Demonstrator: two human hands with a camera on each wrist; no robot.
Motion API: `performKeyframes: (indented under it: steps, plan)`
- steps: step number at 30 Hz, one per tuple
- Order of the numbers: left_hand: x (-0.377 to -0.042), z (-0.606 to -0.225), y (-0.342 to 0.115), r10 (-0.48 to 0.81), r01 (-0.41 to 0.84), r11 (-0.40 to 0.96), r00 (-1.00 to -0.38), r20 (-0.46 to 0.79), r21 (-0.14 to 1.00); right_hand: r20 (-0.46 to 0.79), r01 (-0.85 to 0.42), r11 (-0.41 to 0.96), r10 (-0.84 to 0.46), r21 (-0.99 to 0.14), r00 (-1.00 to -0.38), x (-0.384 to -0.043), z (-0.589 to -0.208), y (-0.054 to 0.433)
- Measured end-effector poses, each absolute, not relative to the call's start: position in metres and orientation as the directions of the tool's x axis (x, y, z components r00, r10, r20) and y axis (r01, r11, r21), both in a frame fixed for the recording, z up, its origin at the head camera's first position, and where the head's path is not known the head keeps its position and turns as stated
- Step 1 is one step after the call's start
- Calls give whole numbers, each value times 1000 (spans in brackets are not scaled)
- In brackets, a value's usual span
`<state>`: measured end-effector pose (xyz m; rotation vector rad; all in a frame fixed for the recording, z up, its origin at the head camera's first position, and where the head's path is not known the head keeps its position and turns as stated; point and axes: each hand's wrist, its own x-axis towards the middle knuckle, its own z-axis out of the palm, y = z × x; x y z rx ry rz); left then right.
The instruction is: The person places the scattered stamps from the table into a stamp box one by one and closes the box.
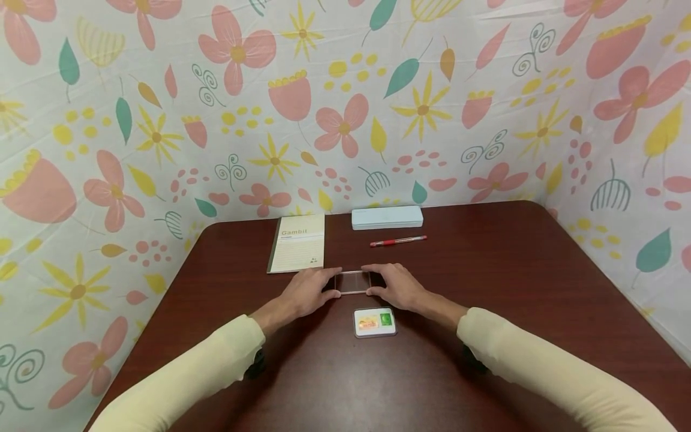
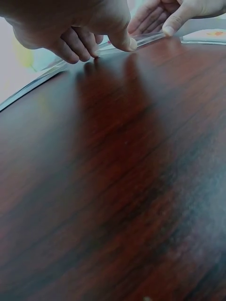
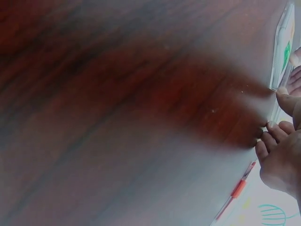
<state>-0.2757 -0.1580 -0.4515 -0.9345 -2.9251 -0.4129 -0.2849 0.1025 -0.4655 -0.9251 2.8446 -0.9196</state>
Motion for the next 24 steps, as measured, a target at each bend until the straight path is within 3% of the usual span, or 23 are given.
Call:
performKeyframes:
  steps: [24]
  plan:
    - [-245, -438, -154, 639, 659, 720, -752, 164, 216, 152, -609, 597, -637, -523, -755, -259, -443, 123]
